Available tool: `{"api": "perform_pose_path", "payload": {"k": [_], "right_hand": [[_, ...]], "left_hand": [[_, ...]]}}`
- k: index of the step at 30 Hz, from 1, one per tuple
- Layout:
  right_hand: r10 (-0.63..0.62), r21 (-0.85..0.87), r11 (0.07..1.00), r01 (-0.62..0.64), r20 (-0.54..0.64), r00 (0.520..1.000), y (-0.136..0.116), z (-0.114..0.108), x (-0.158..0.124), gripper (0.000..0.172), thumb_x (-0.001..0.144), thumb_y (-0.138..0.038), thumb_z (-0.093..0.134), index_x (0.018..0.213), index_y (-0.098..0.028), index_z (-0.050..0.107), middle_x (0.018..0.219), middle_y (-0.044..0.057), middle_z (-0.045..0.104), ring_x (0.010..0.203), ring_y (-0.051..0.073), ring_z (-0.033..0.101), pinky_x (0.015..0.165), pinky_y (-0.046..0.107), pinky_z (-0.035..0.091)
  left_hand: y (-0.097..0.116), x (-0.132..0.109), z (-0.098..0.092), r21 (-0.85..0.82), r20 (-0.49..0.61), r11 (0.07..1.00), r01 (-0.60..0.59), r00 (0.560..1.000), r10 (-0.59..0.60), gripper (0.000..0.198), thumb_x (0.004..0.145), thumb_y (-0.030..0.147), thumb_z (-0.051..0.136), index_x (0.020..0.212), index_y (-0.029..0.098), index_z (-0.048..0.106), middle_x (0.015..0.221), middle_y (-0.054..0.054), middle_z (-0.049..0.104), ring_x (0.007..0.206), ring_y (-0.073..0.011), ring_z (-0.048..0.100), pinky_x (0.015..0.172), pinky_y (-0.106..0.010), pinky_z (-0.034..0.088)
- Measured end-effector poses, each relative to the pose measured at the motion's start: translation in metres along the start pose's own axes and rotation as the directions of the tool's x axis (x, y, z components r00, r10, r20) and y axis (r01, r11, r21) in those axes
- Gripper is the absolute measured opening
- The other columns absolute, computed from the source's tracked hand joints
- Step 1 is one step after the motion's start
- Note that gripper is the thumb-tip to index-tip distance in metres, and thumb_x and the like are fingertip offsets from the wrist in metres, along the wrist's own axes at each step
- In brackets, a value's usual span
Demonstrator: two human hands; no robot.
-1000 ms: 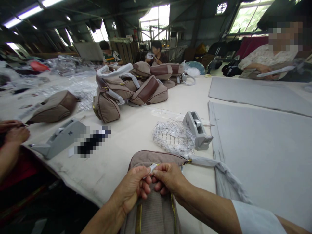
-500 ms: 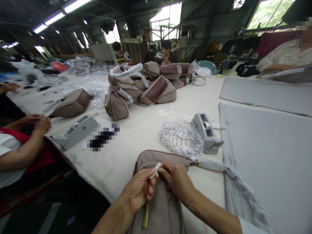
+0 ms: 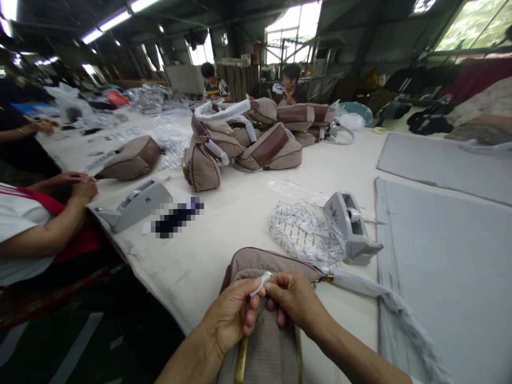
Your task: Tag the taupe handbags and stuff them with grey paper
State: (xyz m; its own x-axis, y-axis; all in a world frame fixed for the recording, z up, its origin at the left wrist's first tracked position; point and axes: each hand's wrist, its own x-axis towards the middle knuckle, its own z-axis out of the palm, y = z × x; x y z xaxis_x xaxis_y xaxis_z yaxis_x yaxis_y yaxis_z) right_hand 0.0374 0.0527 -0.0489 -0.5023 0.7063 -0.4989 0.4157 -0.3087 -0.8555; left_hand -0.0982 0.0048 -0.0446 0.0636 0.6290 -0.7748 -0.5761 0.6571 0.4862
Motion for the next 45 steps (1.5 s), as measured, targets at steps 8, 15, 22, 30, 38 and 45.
{"api": "perform_pose_path", "payload": {"k": [8, 15, 22, 30, 38, 45], "right_hand": [[-0.474, -0.670, 0.689, 0.278, -0.125, 0.872, 0.011, 0.002, -0.001, 0.026, 0.087, -0.026, 0.045, 0.067, -0.018, 0.059, 0.062, 0.002, 0.064, 0.057, 0.014, 0.058, 0.054, 0.023, 0.032], [-0.894, -0.900, 0.234, 0.368, -0.051, 0.444, 0.016, -0.004, 0.014, 0.020, 0.088, -0.024, 0.043, 0.078, -0.017, 0.060, 0.072, 0.005, 0.059, 0.065, 0.017, 0.051, 0.062, 0.028, 0.032], [-0.894, -0.891, 0.035, 0.453, 0.174, 0.412, 0.002, -0.001, 0.032, 0.032, 0.090, -0.024, 0.043, 0.059, -0.019, 0.049, 0.059, 0.002, 0.050, 0.061, 0.017, 0.043, 0.063, 0.031, 0.029], [-0.840, -0.867, 0.156, 0.473, 0.135, 0.525, 0.007, -0.019, 0.013, 0.053, 0.085, -0.028, 0.049, 0.133, -0.010, 0.036, 0.102, 0.011, 0.062, 0.090, 0.022, 0.055, 0.078, 0.035, 0.044], [-0.915, -0.778, -0.124, 0.615, 0.330, 0.233, 0.008, -0.034, 0.015, 0.021, 0.091, -0.017, 0.042, 0.105, -0.016, 0.057, 0.097, 0.008, 0.062, 0.095, 0.020, 0.054, 0.095, 0.046, 0.036], [-0.918, -0.736, -0.124, 0.666, 0.339, 0.205, 0.003, -0.022, 0.027, 0.028, 0.093, -0.017, 0.033, 0.084, -0.013, 0.059, 0.084, 0.008, 0.063, 0.077, 0.018, 0.054, 0.087, 0.042, 0.042]], "left_hand": [[-0.002, 0.003, -0.004, 0.091, 0.076, 0.996, 0.014, 0.997, -0.021, 0.027, 0.071, 0.037, 0.066, 0.065, 0.013, 0.056, 0.042, 0.007, 0.047, 0.025, -0.0038, 0.037, 0.025, -0.013, 0.022], [-0.006, 0.004, -0.002, 0.089, 0.053, 0.996, -0.008, 0.999, 0.003, 0.029, 0.071, 0.040, 0.062, 0.065, 0.014, 0.054, 0.039, 0.007, 0.046, 0.024, -0.0047, 0.036, 0.024, -0.013, 0.021], [-0.007, 0.001, 0.004, 0.099, 0.072, 0.995, -0.016, 0.997, 0.009, 0.029, 0.073, 0.040, 0.060, 0.063, 0.014, 0.052, 0.038, 0.007, 0.044, 0.022, -0.0050, 0.035, 0.022, -0.013, 0.023], [-0.026, 0.002, 0.004, 0.320, 0.074, 0.856, -0.405, 0.912, 0.404, 0.035, 0.077, 0.050, 0.052, 0.070, 0.016, 0.047, 0.047, 0.004, 0.054, 0.028, -0.0076, 0.048, 0.023, -0.011, 0.030], [-0.015, 0.002, 0.004, 0.101, 0.142, 0.946, -0.307, 0.946, 0.291, 0.039, 0.071, 0.053, 0.057, 0.069, 0.015, 0.051, 0.042, 0.005, 0.052, 0.024, -0.0072, 0.044, 0.021, -0.012, 0.029], [-0.011, 0.006, -0.001, 0.001, 0.191, 0.980, -0.199, 0.962, 0.195, 0.043, 0.056, 0.052, 0.068, 0.065, 0.013, 0.055, 0.038, 0.006, 0.048, 0.024, -0.0059, 0.040, 0.018, -0.013, 0.029]]}}
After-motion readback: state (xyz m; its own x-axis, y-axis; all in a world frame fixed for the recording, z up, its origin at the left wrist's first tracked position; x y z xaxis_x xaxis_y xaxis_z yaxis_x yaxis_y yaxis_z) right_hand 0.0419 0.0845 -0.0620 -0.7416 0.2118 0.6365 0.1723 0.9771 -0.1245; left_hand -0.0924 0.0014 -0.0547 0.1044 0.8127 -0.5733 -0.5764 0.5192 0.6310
